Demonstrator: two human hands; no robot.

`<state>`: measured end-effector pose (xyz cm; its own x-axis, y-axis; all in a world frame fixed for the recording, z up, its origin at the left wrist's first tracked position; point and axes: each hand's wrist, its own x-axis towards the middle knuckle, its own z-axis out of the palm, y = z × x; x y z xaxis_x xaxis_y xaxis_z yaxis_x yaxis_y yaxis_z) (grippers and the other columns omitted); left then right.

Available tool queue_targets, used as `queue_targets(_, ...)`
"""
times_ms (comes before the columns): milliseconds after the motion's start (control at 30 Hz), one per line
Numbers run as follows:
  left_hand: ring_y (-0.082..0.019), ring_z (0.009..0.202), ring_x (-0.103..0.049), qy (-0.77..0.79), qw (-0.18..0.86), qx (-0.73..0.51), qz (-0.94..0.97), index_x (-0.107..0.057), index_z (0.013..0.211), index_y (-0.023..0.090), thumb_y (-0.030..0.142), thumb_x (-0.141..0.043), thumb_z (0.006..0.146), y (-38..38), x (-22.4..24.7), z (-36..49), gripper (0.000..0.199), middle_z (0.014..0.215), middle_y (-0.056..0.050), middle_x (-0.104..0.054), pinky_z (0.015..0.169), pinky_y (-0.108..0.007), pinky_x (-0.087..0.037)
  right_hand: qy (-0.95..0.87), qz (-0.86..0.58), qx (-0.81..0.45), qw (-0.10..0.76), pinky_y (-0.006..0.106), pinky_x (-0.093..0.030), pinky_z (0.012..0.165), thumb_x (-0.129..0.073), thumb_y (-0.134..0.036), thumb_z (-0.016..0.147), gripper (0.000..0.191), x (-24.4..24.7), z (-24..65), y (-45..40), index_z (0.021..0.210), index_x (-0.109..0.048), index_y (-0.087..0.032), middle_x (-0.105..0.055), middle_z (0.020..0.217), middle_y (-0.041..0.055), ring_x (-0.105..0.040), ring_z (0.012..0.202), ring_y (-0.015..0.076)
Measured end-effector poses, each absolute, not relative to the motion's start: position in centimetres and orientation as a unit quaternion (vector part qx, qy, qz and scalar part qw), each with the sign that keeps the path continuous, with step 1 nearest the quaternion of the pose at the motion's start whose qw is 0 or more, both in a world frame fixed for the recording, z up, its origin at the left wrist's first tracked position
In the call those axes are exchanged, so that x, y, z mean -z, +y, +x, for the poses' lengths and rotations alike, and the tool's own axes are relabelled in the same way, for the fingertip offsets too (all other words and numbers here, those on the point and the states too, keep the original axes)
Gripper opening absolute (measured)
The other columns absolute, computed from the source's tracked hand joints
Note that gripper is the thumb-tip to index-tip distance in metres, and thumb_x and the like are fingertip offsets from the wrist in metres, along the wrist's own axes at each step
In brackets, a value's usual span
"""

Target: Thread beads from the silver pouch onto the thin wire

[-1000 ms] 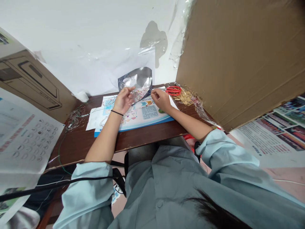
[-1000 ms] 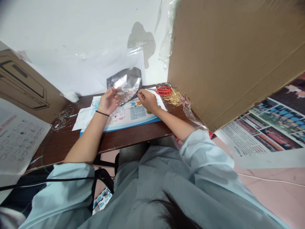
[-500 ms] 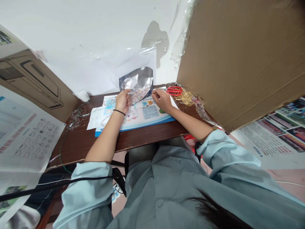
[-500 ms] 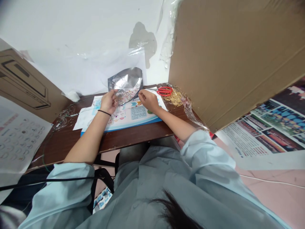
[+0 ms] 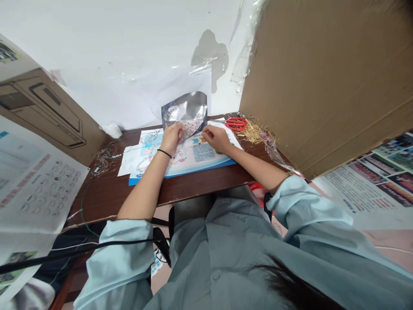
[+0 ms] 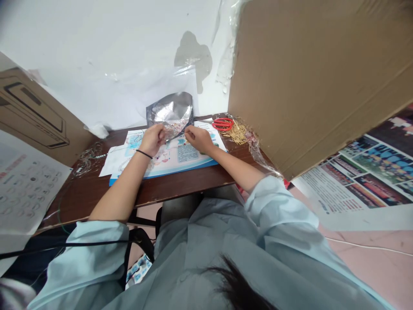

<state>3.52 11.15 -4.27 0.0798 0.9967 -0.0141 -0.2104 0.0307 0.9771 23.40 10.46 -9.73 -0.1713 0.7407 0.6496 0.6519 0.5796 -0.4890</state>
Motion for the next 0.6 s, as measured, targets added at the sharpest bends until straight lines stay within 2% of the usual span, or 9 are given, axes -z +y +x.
queue_targets(67,-0.004,0.041,-0.025,0.456,0.523,-0.581,0.426,-0.056,0.072,0.019,0.045,-0.069,0.087,11.7,3.8,2.8,0.032,0.050,0.007,-0.033,0.038,-0.019,-0.015,-0.755,-0.460,-0.051,0.465,0.029,-0.037,0.066,-0.051,-0.024,0.092,0.013,9.9,23.6,10.8,0.084,-0.061,-0.021,-0.056,0.067,-0.0006,-0.048,0.064,0.0152)
queue_targets(300,-0.004,0.044,-0.027,0.491,0.452,-0.654,0.357,-0.061,0.096,0.022,0.071,-0.059,0.084,12.9,4.0,1.4,0.051,0.056,0.008,-0.035,0.043,-0.020,-0.020,-0.733,-0.476,-0.079,0.479,0.029,-0.037,0.065,-0.053,-0.024,0.088,0.009,10.0,24.1,11.5,0.080,-0.057,-0.021,-0.055,0.065,-0.0019,-0.048,0.061,0.0148)
queue_targets(600,-0.004,0.045,-0.024,0.492,0.387,-0.711,0.321,-0.062,0.106,0.022,0.071,-0.048,0.089,12.9,3.3,0.5,0.054,0.060,0.007,-0.037,0.044,-0.020,-0.019,-0.692,-0.504,-0.073,0.511,0.030,-0.039,0.069,-0.051,-0.017,0.087,0.008,10.1,24.8,12.5,0.081,-0.054,-0.021,-0.058,0.072,-0.0001,-0.052,0.068,0.0157)
